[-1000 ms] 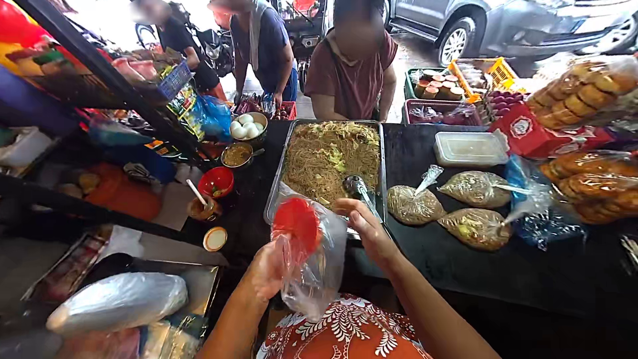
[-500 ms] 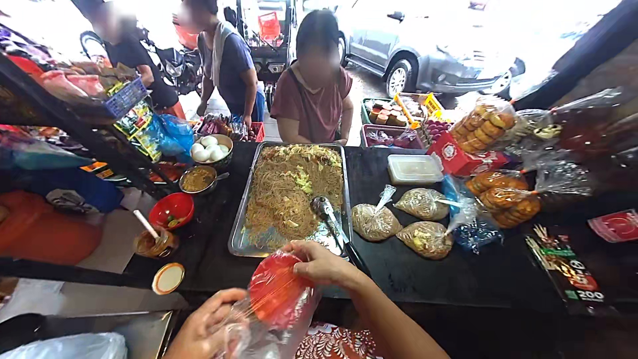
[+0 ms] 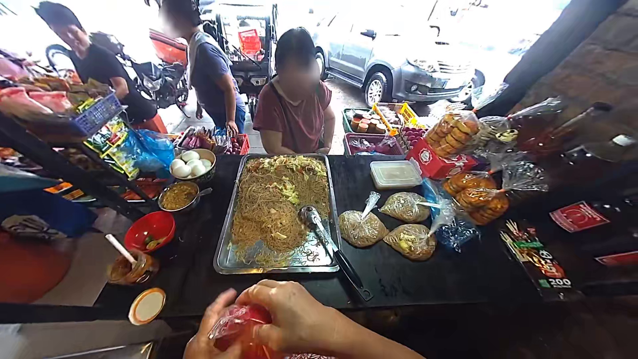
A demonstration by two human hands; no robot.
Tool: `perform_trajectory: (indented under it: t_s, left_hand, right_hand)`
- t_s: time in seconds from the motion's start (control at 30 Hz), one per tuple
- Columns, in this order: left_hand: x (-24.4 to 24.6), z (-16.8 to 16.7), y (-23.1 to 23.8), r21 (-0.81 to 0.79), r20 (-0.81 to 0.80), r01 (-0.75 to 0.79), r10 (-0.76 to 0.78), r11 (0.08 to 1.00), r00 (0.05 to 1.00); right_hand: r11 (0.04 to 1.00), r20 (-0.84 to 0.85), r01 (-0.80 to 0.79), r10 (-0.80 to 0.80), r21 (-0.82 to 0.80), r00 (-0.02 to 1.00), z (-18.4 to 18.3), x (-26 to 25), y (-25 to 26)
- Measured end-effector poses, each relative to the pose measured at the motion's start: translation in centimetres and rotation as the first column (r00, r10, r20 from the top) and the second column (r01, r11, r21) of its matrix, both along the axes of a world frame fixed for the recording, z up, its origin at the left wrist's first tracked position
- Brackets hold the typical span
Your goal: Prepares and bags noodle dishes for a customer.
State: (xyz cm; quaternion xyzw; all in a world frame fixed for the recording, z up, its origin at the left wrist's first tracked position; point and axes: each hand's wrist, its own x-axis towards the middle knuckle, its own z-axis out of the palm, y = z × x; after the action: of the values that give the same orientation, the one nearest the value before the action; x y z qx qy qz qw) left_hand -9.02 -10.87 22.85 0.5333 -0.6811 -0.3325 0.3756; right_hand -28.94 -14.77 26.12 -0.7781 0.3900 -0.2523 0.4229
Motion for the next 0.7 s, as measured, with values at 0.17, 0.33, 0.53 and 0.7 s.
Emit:
perform_trajectory:
  t_s: [0.17,0.33,0.53,0.7]
  left_hand:
    - [0.3,-0.6,0.7,0.122,-0.101,-0.122,0.134,0.985,0.986]
    - [0.6,-2.0,0.6,0.373,-0.299,-0.139,0.261,0.917,0.918]
    - [-1.3,-2.9,1.6,0.47,-0.468,-0.023,0.271,0.883,0.841]
    - [-1.4,-2.6,0.9,0.508,-0.67,0.072,0.342,0.858,0.659]
  right_hand:
    - [0.994,0.199,0.107,-0.111,0.028,0.974,-2.3,-2.1,0.3]
    - [0.955,0.313,0.245,-0.287,0.169,0.905,-4.0,-3.6,1.0]
    - [0.887,0.216,0.158,-0.272,0.433,0.938,-5.6,-1.8,2.7]
    - [0.885,0.137,0.187,-0.267,0.427,0.954,-4.9,-1.4,1.9]
